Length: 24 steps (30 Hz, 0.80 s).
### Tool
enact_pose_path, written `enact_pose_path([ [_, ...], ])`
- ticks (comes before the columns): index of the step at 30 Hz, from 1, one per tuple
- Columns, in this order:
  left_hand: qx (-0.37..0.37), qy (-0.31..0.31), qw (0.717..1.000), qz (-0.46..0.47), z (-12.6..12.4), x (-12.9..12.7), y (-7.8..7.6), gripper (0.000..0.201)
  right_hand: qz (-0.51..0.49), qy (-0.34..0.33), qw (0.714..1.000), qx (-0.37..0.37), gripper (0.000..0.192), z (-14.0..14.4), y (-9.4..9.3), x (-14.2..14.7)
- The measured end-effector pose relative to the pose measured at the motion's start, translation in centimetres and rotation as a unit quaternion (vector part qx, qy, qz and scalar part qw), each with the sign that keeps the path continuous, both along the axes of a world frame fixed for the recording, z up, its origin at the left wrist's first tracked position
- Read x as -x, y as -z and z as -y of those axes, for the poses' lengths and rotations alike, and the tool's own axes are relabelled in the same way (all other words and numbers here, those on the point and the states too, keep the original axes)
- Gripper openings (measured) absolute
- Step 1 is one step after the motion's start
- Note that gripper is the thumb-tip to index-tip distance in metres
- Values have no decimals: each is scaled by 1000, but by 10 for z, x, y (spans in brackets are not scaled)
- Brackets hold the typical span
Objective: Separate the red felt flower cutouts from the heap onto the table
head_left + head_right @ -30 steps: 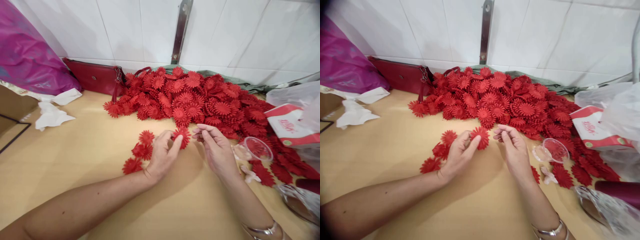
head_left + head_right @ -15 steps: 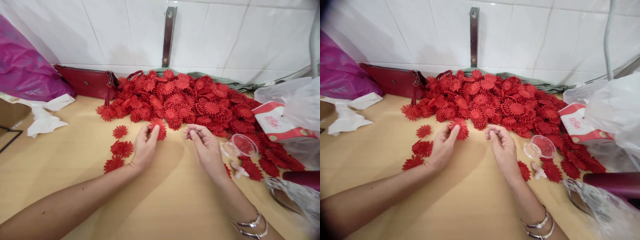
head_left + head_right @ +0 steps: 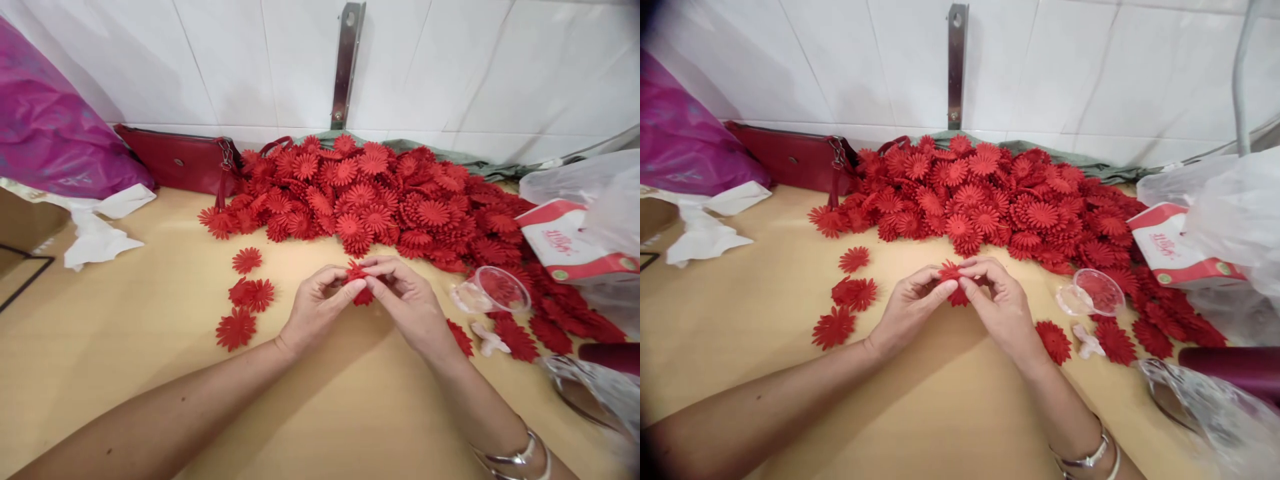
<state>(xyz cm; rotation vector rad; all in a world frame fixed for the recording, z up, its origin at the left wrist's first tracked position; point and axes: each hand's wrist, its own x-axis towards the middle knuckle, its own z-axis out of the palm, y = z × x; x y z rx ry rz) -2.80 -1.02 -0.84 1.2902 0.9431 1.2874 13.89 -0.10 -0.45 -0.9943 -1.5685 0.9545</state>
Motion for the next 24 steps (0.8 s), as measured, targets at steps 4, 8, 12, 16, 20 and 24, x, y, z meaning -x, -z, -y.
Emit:
enact_pose_path([
  [4,-41,25,997,-53,-1,1,3,17,-92,-8,993,76,10,-1,2,-3],
  [8,-49,33,997,-58,-1,2,1,18,-158,2,979,129,10,-2,1,-2],
  [12,-35,15,998,-57,1,2,-3,18,-236,47,958,154,13,-9,3,-10],
  [16,-1,-18,999,-43,1,1,-3,19,-227,101,959,139,16,-15,5,-15],
  [20,4,-54,998,-45,-2,-1,2,18,-231,121,959,109,21,-14,5,-11],
  [24,-29,-75,989,-122,0,-3,4,16,-216,120,966,83,13,-9,1,-7],
])
